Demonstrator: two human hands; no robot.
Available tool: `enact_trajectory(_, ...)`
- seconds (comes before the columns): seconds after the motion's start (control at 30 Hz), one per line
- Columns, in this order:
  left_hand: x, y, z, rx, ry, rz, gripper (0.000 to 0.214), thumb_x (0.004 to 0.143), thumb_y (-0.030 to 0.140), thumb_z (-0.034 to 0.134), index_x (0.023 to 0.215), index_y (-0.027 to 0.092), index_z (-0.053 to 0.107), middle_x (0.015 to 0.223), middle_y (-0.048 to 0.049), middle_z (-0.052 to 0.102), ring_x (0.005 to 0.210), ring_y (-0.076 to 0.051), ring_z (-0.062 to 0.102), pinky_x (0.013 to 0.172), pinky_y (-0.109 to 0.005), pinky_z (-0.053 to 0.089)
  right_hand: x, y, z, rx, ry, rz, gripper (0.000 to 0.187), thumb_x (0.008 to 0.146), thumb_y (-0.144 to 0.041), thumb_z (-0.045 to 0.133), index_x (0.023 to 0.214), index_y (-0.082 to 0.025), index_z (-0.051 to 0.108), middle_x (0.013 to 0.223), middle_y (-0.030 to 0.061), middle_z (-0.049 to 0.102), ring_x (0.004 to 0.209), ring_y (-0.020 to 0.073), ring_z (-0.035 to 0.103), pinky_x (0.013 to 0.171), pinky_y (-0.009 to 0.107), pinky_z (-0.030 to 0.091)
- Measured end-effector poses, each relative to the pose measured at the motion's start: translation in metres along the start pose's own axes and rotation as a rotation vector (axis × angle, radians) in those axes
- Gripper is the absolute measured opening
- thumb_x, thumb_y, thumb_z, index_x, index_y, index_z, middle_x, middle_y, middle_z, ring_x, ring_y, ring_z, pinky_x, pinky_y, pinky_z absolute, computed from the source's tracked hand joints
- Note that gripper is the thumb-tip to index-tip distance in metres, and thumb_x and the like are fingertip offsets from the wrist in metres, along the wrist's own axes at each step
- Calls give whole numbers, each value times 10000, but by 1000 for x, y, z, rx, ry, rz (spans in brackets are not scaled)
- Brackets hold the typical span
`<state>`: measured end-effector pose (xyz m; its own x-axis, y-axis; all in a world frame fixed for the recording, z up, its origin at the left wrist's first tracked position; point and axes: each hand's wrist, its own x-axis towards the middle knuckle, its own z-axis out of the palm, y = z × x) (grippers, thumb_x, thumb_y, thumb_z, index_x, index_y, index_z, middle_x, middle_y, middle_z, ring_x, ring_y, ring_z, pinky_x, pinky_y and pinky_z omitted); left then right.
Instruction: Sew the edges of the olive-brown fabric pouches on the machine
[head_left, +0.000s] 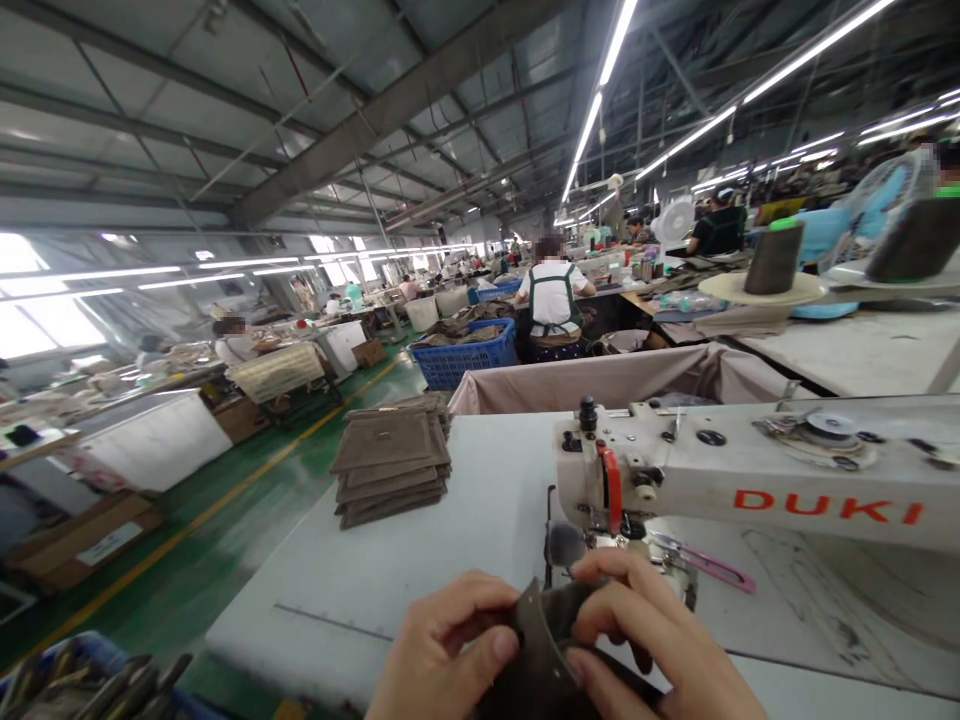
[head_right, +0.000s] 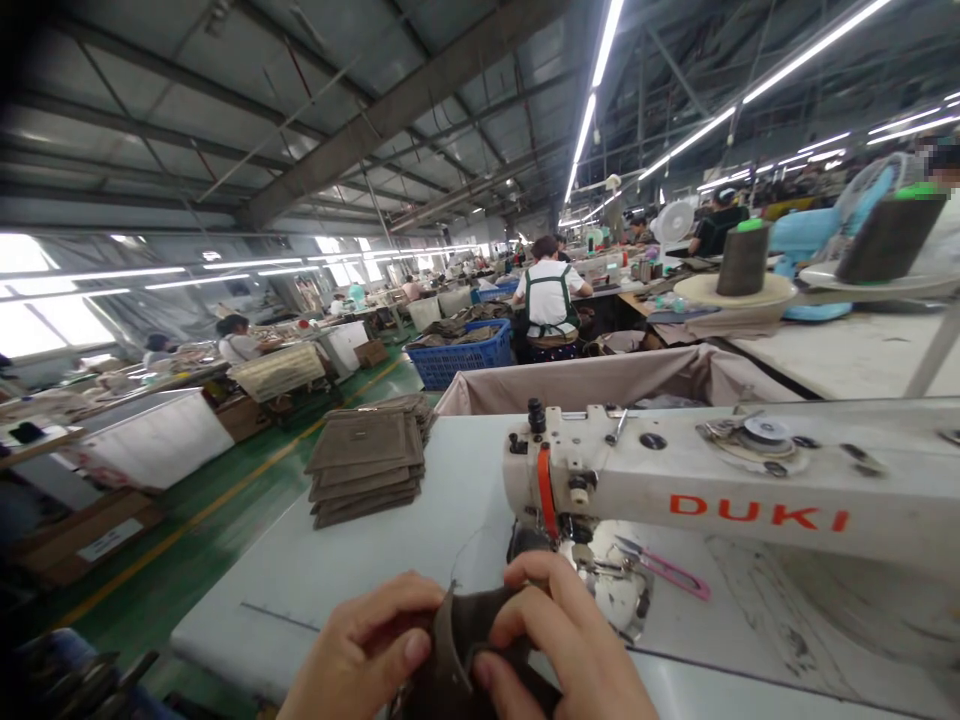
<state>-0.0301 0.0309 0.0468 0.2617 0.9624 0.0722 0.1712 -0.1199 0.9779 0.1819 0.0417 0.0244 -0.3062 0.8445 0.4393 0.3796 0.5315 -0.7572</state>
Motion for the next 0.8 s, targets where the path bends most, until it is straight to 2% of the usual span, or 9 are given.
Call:
enact_trajectory(0.07,-2,3,2,116,-45,56,500,719,562,718,1063,198,709,1012,-104,666,933,-268,604,831,-325,471,0,-1,0,3,-3,19,91,781,-141,528,775,-225,564,1222,53,543,712,108,595,615,216,466)
enact_trajectory(0.13,-4,4,5,136,-62,29,485,706,555,727,1046,210,727,981,-95,687,912,-272,617,815,-321,482,0,-4,1,20,-64,42,81,789,-147,520,784,-225,542,1175,41,577,671,101,587,607,215,469)
enact_trajectory(0.23,-7,2,11,47,76,-79,332,763,476,694,938,199,748,850,-74,711,825,-245,638,738,-292,501,4,-7,-3,-20,-176,73,66,823,-181,533,786,-229,507,883,1,633,724,140,594,634,228,470)
enact_trajectory(0.3,-8,0,13,-45,183,-123,329,757,449,704,957,189,734,829,-71,711,818,-240,639,734,-295,508,7,-8,-9,-78,-213,71,86,859,-204,532,779,-227,511,787,-12,614,729,149,583,647,242,468)
enact_trajectory(0.37,-8,0,14,-131,202,-123,357,726,444,734,954,171,723,815,-71,696,813,-232,630,730,-295,507,9,-8,-15,-118,-211,21,97,873,-208,539,778,-227,537,800,-6,617,776,161,578,694,267,474)
enact_trajectory(0.5,-6,-1,16,-269,204,-119,333,654,409,805,821,143,694,779,-49,645,762,-180,595,693,-245,478,7,-5,-20,-130,-162,-67,119,834,-169,593,738,-230,555,842,-4,643,847,176,569,752,300,483)
enact_trajectory(0.63,-6,-2,19,-347,226,-164,417,630,420,830,909,150,676,771,-39,633,705,-148,573,639,-219,455,3,-5,-19,-137,-127,-33,148,792,-149,619,691,-230,548,820,-3,643,832,179,570,729,305,495)
enact_trajectory(0.8,-9,-1,22,-360,238,-223,326,653,388,817,800,137,669,721,-22,597,660,-126,536,602,-202,427,0,-8,-20,-111,-130,-18,153,810,-174,597,679,-233,546,799,1,644,817,181,575,717,308,504)
